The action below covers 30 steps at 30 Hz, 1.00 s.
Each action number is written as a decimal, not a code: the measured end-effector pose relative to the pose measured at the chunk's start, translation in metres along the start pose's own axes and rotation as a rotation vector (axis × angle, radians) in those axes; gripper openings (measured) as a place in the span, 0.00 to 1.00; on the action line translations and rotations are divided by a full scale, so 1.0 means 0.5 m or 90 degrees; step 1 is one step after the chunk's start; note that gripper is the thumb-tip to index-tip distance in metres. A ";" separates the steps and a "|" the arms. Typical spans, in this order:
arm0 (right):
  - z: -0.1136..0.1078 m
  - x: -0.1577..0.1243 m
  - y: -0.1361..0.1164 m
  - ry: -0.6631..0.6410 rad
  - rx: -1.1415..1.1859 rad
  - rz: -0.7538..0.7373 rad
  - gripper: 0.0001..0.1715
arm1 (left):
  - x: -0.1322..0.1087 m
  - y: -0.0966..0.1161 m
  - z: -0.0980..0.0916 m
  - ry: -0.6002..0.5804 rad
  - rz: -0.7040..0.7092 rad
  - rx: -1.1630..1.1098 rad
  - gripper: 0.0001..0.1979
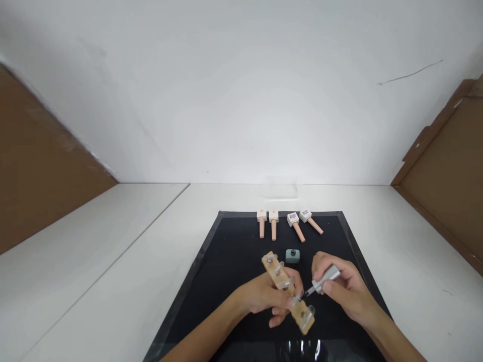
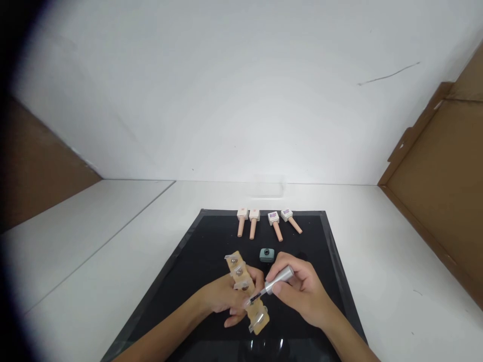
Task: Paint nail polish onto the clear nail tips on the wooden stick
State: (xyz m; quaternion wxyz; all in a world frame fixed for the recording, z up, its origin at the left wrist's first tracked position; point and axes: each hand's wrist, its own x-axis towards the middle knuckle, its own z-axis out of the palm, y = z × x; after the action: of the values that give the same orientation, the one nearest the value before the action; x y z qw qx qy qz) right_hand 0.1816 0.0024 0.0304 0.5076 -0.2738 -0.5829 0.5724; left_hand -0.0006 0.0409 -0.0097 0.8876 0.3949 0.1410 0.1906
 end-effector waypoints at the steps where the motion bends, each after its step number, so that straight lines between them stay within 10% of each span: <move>1: 0.001 0.001 -0.001 -0.004 -0.005 0.001 0.13 | 0.001 0.000 0.000 -0.002 -0.003 0.001 0.17; 30: -0.003 0.005 -0.016 0.015 -0.092 -0.033 0.13 | -0.007 0.008 0.005 -0.001 -0.004 -0.004 0.18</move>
State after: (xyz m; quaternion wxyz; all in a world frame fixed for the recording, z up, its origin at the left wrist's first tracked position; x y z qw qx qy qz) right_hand 0.1845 0.0036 0.0383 0.5079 -0.3009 -0.6235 0.5126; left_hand -0.0035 0.0402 -0.0044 0.8897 0.3915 0.1409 0.1880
